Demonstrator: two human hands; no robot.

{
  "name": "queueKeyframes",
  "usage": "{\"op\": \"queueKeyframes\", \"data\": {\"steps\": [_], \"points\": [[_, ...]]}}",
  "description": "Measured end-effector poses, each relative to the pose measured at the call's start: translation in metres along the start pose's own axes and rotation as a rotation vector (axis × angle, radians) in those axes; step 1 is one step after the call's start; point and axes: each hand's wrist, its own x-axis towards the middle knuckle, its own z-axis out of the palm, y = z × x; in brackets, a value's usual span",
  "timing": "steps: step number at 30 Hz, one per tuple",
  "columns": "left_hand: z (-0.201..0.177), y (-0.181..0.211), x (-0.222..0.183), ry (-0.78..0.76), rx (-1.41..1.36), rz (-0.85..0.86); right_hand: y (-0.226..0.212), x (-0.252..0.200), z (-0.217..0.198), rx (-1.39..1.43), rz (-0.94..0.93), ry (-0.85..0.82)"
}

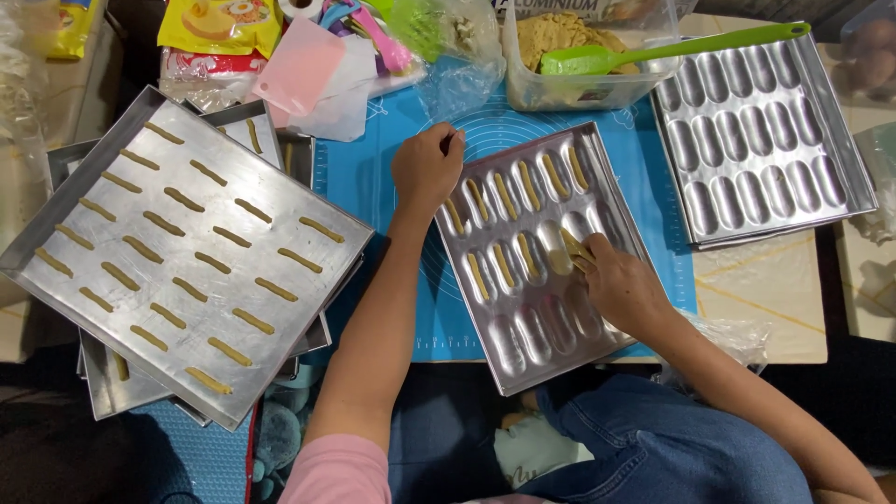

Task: Filling a piping bag with dough and piping it into a metal mold tray.

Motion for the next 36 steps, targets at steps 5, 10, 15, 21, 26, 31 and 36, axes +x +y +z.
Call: {"op": "queueKeyframes", "data": {"steps": [5, 10, 15, 21, 26, 31, 36], "points": [[-0.004, 0.004, -0.002, -0.018, 0.028, -0.021, -0.007, -0.002, -0.005, 0.034, 0.002, 0.008], [-0.003, 0.006, -0.002, -0.033, 0.042, -0.019, -0.01, -0.002, -0.009, 0.044, 0.01, 0.001], [-0.007, 0.009, -0.003, -0.035, 0.03, -0.013, -0.009, -0.001, -0.011, 0.045, 0.021, -0.024], [-0.007, 0.009, -0.003, -0.029, 0.028, -0.003, -0.014, 0.0, -0.015, 0.04, 0.034, -0.042], [-0.014, 0.015, -0.006, -0.059, -0.023, 0.014, -0.03, -0.002, -0.023, 0.0, 0.034, -0.038], [-0.016, 0.018, -0.007, -0.086, 0.0, 0.074, -0.02, -0.001, -0.011, -0.039, 0.055, -0.041], [-0.018, 0.023, -0.005, -0.106, 0.059, 0.072, -0.018, 0.001, -0.004, -0.153, 0.004, 0.021]]}}
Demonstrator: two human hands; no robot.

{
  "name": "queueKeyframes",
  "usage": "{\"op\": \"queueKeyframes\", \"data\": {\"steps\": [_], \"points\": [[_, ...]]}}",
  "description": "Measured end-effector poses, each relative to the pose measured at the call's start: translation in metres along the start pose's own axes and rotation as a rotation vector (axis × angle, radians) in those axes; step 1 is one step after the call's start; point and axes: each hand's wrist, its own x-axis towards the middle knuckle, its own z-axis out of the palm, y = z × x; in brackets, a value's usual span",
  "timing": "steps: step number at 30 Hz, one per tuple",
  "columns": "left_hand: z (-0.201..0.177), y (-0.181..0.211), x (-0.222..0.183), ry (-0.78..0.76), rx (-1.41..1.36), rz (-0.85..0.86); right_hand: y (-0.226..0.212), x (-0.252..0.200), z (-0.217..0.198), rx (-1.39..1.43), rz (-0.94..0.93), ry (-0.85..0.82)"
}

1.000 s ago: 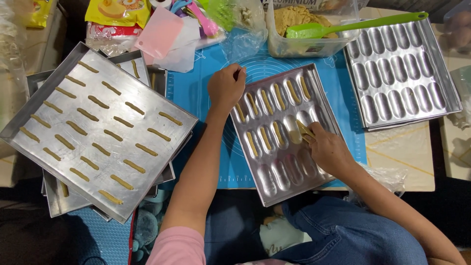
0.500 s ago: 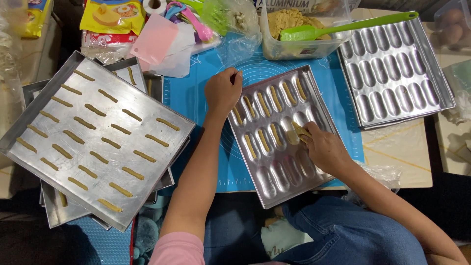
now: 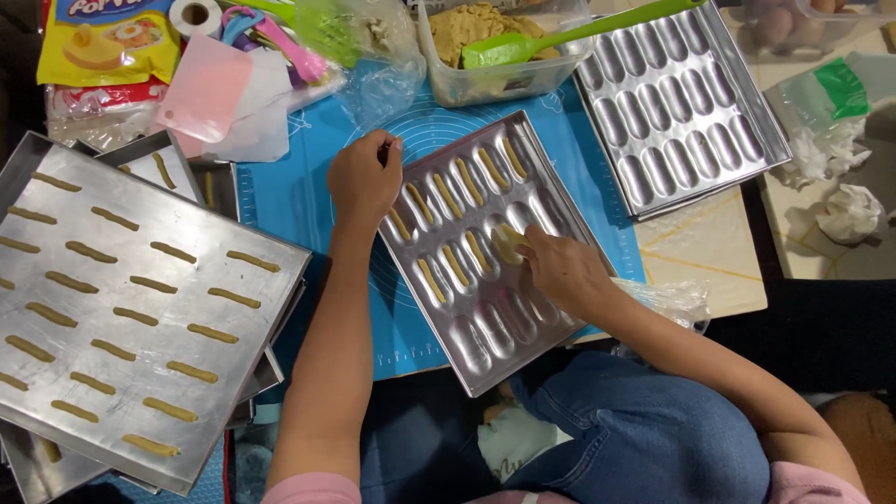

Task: Filling a piping bag with dough and piping it into a metal mold tray.

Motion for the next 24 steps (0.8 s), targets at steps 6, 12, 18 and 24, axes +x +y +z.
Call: {"op": "queueKeyframes", "data": {"steps": [6, 12, 18, 24], "points": [[0.012, -0.011, 0.003, 0.069, -0.025, 0.014, 0.0, 0.008, 0.008, -0.073, -0.083, 0.046], [0.015, -0.013, 0.004, 0.07, -0.017, 0.001, -0.006, 0.009, 0.007, -0.185, -0.039, -0.006], [0.009, -0.007, 0.001, 0.062, -0.048, -0.006, -0.009, 0.013, 0.008, -0.258, -0.01, -0.018], [0.013, -0.01, 0.004, 0.06, -0.013, -0.033, -0.018, 0.014, 0.0, -0.255, 0.009, -0.038]]}}
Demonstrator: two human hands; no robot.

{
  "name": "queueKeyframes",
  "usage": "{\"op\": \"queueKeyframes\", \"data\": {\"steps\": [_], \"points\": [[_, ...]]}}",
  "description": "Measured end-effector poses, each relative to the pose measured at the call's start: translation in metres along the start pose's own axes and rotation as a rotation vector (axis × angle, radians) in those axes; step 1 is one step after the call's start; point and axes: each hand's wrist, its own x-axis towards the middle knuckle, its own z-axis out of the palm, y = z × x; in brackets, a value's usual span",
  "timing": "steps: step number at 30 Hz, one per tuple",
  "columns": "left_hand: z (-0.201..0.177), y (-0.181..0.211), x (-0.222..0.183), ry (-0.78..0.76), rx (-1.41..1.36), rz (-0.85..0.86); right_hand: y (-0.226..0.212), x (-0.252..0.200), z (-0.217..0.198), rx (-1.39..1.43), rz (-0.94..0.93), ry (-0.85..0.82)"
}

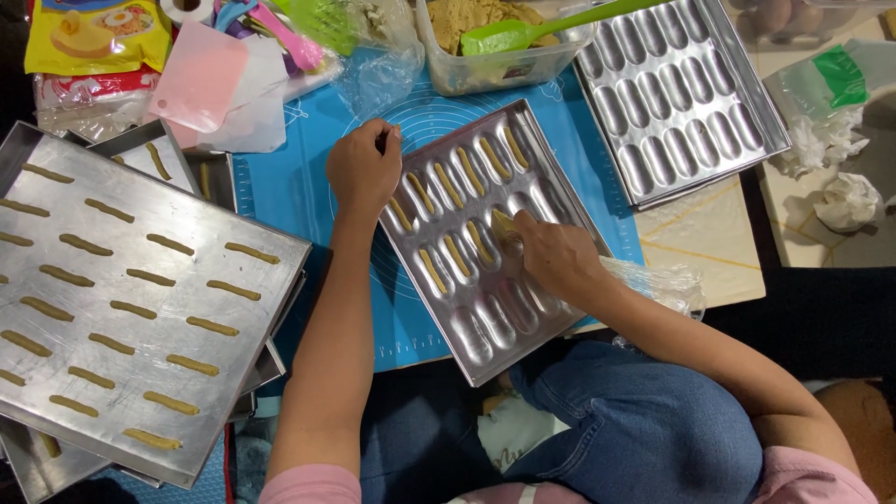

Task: Filling a piping bag with dough and piping it into a metal mold tray.

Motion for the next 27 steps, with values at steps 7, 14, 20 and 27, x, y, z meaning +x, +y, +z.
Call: {"op": "queueKeyframes", "data": {"steps": [7, 14, 20, 27], "points": [[0.001, 0.0, 0.001, 0.008, -0.001, -0.007, 0.005, 0.002, 0.006, 0.011, 0.017, -0.01], [0.002, -0.001, 0.0, 0.012, -0.009, -0.004, 0.009, -0.001, 0.012, 0.005, 0.02, 0.026], [0.002, 0.0, 0.0, 0.009, -0.002, -0.009, 0.01, -0.004, 0.013, 0.015, 0.038, 0.016], [0.001, 0.001, 0.0, 0.009, -0.016, -0.011, 0.01, -0.003, 0.01, 0.083, 0.057, -0.005]]}}
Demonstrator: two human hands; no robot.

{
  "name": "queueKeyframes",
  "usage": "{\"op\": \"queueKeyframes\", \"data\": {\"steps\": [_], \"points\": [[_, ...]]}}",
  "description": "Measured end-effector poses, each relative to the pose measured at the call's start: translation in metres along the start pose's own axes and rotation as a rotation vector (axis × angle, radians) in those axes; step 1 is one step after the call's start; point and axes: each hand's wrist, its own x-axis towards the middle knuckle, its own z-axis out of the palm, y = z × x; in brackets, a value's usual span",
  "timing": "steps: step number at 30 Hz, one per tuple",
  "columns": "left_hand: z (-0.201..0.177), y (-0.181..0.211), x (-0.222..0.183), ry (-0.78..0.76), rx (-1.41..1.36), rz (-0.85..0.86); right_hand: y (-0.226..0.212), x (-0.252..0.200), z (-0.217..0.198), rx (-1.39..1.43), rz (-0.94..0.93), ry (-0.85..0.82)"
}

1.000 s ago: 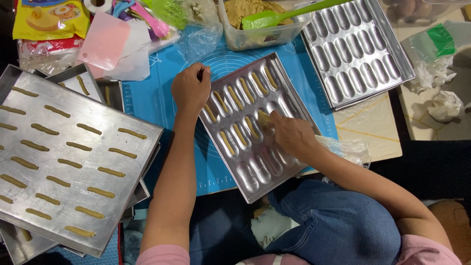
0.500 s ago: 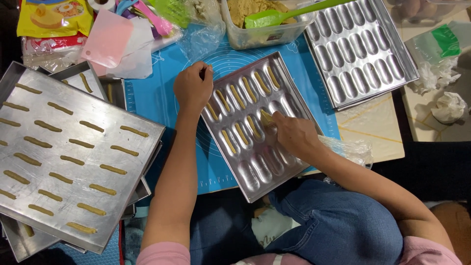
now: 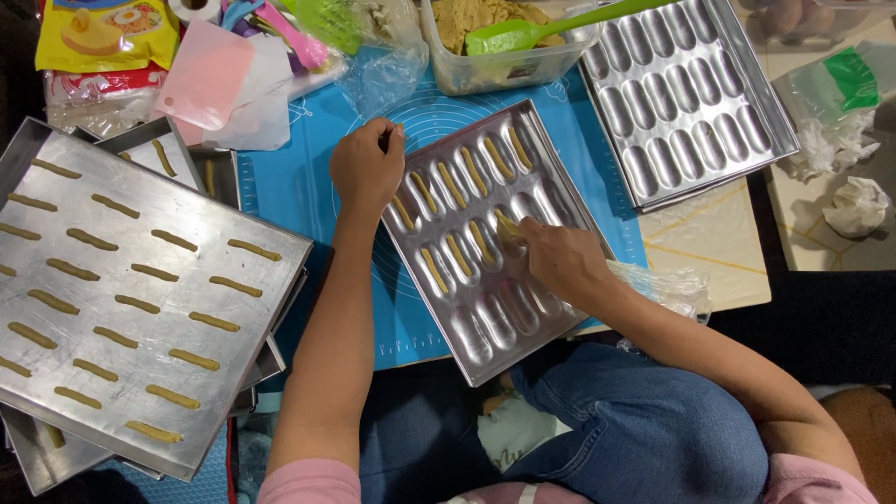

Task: Filling a piping bag with dough and piping it into a metal mold tray.

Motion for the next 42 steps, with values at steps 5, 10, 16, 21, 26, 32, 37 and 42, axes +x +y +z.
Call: {"op": "queueKeyframes", "data": {"steps": [5, 10, 16, 21, 26, 32, 37, 42], "points": [[-0.001, 0.001, 0.0, 0.008, -0.001, 0.012, 0.006, -0.001, 0.008, -0.044, -0.05, 0.038], [-0.003, 0.003, -0.001, 0.002, -0.01, 0.019, 0.006, -0.001, 0.001, -0.045, -0.027, -0.045], [0.0, 0.001, 0.0, 0.003, 0.014, -0.003, 0.01, -0.001, 0.002, -0.016, -0.042, -0.06], [0.0, 0.001, 0.001, -0.001, 0.019, -0.002, 0.0, -0.005, -0.012, -0.059, -0.023, -0.082], [-0.002, 0.002, 0.001, -0.001, 0.007, 0.002, 0.006, -0.006, -0.009, -0.032, -0.019, -0.095], [-0.001, 0.002, 0.001, -0.004, 0.005, 0.005, 0.016, -0.007, 0.001, -0.023, -0.04, -0.094], [0.0, 0.0, 0.001, 0.002, 0.01, 0.005, 0.017, -0.008, 0.0, 0.041, -0.025, -0.107], [-0.003, 0.003, -0.001, 0.015, -0.003, 0.028, 0.027, -0.01, 0.008, 0.037, -0.075, -0.088]]}}
